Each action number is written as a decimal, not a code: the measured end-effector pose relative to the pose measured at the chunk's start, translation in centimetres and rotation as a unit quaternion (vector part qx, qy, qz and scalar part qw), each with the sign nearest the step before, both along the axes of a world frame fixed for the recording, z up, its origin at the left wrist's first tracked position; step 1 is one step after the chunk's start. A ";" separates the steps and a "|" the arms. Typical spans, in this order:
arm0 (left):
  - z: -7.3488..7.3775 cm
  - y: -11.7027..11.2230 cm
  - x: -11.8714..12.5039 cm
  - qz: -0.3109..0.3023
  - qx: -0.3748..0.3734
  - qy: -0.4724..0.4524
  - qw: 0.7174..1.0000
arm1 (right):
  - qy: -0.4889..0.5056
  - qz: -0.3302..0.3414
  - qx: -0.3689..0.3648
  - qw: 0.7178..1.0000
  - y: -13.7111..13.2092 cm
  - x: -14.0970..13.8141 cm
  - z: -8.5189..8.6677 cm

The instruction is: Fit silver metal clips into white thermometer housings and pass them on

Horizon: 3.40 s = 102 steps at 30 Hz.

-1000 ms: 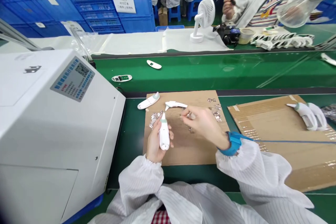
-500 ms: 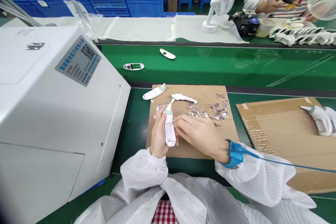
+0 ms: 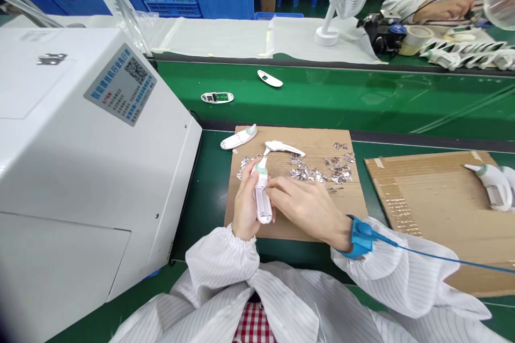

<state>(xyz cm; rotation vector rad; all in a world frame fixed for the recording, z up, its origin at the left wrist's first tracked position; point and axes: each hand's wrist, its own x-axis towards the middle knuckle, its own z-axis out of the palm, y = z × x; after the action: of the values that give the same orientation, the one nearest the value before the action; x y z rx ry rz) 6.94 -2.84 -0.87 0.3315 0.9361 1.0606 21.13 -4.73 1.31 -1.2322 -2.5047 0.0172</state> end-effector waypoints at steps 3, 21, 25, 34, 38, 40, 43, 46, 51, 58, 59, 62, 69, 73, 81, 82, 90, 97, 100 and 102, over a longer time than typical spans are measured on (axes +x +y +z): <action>0.0 -0.1 -0.2 -0.024 -0.006 -0.003 1.000 | 0.022 0.006 -0.057 0.998 0.2 -0.1 0.2; -2.6 -1.2 -3.7 -0.039 -0.101 -0.046 0.993 | -0.147 -0.124 -0.176 0.965 9.1 -2.2 -2.1; -2.8 -1.4 -4.2 -0.029 -0.101 -0.046 0.993 | -0.163 -0.118 -0.190 0.961 10.3 -3.3 -2.9; -2.7 -0.9 -3.9 -0.047 -0.090 -0.048 0.994 | -0.115 -0.142 -0.225 0.957 11.2 -3.0 -3.3; -2.9 -0.9 -4.0 -0.044 -0.097 -0.050 0.993 | -0.078 -0.155 -0.240 0.955 10.5 -2.5 -3.1; -3.0 -0.8 -4.1 -0.034 -0.101 -0.055 0.993 | 0.008 -0.149 -0.259 0.954 9.4 -2.2 -2.7; -3.0 -0.3 -3.9 -0.023 -0.093 -0.072 0.993 | 0.222 -0.108 -0.320 0.915 7.0 -2.2 -1.9; -2.6 -0.1 -3.1 -0.020 -0.072 -0.078 0.994 | 0.325 -0.106 -0.385 0.857 4.6 -2.7 -1.0; -1.6 -0.2 -1.7 -0.013 -0.039 -0.059 0.997 | 0.441 -0.129 -0.418 0.783 2.6 -4.0 -0.7; -0.6 -0.4 -1.3 0.003 -0.048 -0.035 0.998 | 0.439 -0.127 -0.384 0.803 2.6 -4.2 -1.4; -0.5 -0.4 -1.3 0.003 -0.051 -0.033 0.998 | 0.432 -0.126 -0.379 0.809 2.6 -4.2 -1.4; -0.7 -0.4 -1.3 0.010 -0.056 -0.029 0.998 | 0.401 -0.125 -0.341 0.841 2.3 -4.1 -1.7; -1.1 -0.6 -1.0 0.012 -0.048 -0.010 0.999 | 0.334 -0.120 -0.307 0.883 1.7 -3.5 -1.8; -1.0 -0.8 -0.8 0.022 -0.026 0.024 0.999 | 0.297 -0.108 -0.296 0.901 1.8 -2.9 -1.3; -1.2 -0.9 -0.5 0.026 -0.031 0.032 0.999 | 0.155 -0.088 -0.176 0.968 0.8 -3.2 -0.6; -1.3 -0.8 -0.4 0.026 -0.038 0.025 0.999 | 0.126 -0.085 -0.158 0.976 0.7 -3.2 -0.5; -2.3 -0.3 0.9 -0.083 -0.137 -0.106 0.981 | 0.593 -0.150 -0.076 0.788 1.7 -0.7 5.1; -3.3 -1.0 2.2 -0.071 -0.137 -0.072 0.985 | 0.689 -0.108 -0.050 0.715 3.1 -3.2 5.6; -3.1 -1.0 2.2 -0.068 -0.136 -0.072 0.986 | 0.667 -0.124 -0.020 0.734 3.4 -4.1 4.2; -3.1 -1.0 2.2 -0.070 -0.136 -0.072 0.986 | 0.670 -0.128 -0.019 0.731 3.4 -4.2 3.9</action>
<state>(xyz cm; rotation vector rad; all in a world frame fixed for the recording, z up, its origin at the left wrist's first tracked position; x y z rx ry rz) 9.19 -3.85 -3.95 0.0911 0.9012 0.8050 16.93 -1.37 5.20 -0.9528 -1.0492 0.6445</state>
